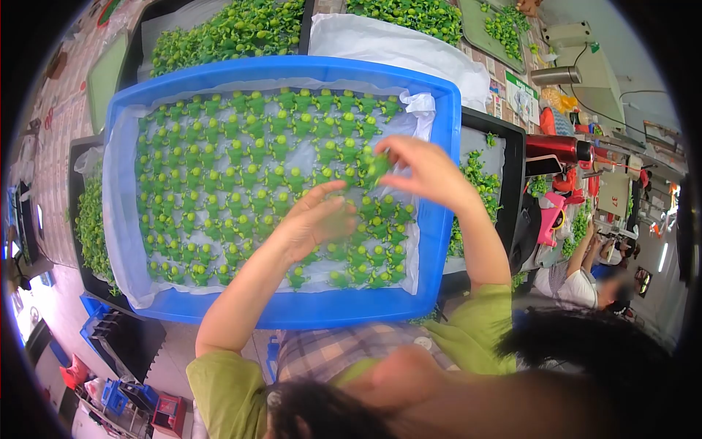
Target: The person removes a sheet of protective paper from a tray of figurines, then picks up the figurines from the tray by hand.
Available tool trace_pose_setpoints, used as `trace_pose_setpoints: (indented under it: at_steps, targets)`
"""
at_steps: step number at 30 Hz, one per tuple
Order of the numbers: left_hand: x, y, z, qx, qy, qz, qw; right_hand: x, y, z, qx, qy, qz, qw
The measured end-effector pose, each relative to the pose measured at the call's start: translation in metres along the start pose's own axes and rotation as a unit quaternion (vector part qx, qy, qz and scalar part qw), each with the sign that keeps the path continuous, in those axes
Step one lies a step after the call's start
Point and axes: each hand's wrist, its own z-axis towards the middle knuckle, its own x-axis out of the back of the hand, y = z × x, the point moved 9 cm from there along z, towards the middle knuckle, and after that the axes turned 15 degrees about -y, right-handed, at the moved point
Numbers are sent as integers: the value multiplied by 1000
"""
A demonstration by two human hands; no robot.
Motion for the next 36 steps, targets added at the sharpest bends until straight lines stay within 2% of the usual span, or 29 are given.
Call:
trace_pose_setpoints:
  at_steps: [1,3,4,5,7,8,15,18,20,23,26,32,36]
  targets:
    - [-7,-5,0,21,-26,-27,999,-9,-17,-2,63,-5,30,998]
    - [-16,-17,3,68,-90,-61,992,-31,-35,-3,97,-58,58,992]
    - [-15,-18,4,69,-90,-61,992,-40,-39,-3,112,-75,57,989]
    - [-13,-22,3,85,-84,-60,991,-36,-31,-1,68,-86,103,989]
    - [-8,-28,2,109,-59,-62,990,-16,5,6,5,27,63,998]
    - [-8,-28,1,110,-60,-62,990,-5,13,8,23,108,-82,991]
    - [1,-32,-1,109,-13,-127,986,-34,35,37,-26,20,-177,984]
    - [2,-32,0,103,-15,-120,987,-29,32,33,-1,26,-195,981]
    - [1,-30,1,93,-19,-110,989,-20,34,27,-13,36,-132,991]
    - [3,-31,2,91,-7,-85,992,-17,37,23,-48,47,-149,986]
    - [6,-34,3,89,-3,-66,994,-10,30,17,-38,87,-160,983]
    - [8,-35,3,118,-20,-49,992,-8,17,9,-24,51,-80,995]
    - [3,-31,3,106,-9,-44,993,-13,34,11,-87,74,-166,980]
